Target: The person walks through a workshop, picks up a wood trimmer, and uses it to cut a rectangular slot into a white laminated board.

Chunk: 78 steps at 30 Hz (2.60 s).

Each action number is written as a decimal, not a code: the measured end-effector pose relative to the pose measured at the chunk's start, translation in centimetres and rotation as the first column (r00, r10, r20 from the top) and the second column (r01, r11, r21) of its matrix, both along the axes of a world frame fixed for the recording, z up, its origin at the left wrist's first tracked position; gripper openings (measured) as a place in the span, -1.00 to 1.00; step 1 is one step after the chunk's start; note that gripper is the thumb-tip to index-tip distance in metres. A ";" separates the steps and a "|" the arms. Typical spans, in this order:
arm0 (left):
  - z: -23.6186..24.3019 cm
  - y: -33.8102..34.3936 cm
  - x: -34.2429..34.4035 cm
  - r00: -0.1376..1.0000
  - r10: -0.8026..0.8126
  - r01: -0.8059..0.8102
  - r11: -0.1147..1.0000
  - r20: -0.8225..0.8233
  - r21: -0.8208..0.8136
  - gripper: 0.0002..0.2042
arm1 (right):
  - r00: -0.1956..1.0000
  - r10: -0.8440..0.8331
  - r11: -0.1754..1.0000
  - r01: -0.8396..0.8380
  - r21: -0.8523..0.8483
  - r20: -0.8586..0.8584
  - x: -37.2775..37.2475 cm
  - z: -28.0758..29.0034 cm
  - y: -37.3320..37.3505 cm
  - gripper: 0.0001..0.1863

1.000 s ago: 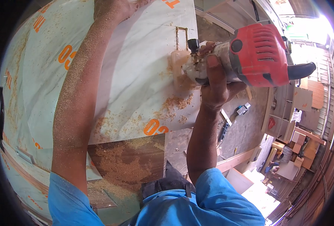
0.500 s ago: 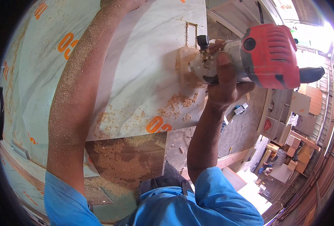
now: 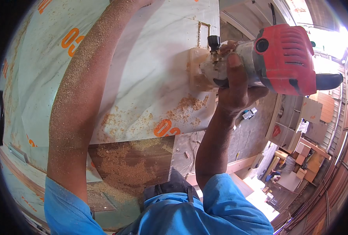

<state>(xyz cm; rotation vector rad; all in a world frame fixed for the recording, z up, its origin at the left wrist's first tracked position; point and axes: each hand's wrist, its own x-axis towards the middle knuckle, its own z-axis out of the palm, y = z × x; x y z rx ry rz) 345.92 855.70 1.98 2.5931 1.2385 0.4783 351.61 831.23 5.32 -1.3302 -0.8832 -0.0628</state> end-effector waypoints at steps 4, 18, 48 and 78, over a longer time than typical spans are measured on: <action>0.0 -0.4 0.0 1.000 0.004 -0.004 0.999 0.009 0.037 -0.13 | 1.000 0.001 1.000 -0.001 -0.015 -0.003 -0.2 0.2 0.1 -0.64; -0.2 0.0 0.3 1.000 -0.002 0.001 0.999 0.028 0.039 -0.14 | 1.000 -0.004 1.000 0.004 0.024 0.000 -0.4 -0.1 0.5 -0.58; -0.3 0.0 -0.1 0.996 -0.014 0.008 0.997 0.088 0.073 -0.18 | 0.993 -0.085 0.991 0.093 -0.097 0.087 -1.1 -0.4 1.0 -0.53; -0.2 0.6 -0.2 0.990 -0.032 0.022 0.997 0.137 0.075 -0.19 | 0.998 0.061 0.996 -0.061 -0.067 -0.005 -0.7 -0.3 0.2 -0.40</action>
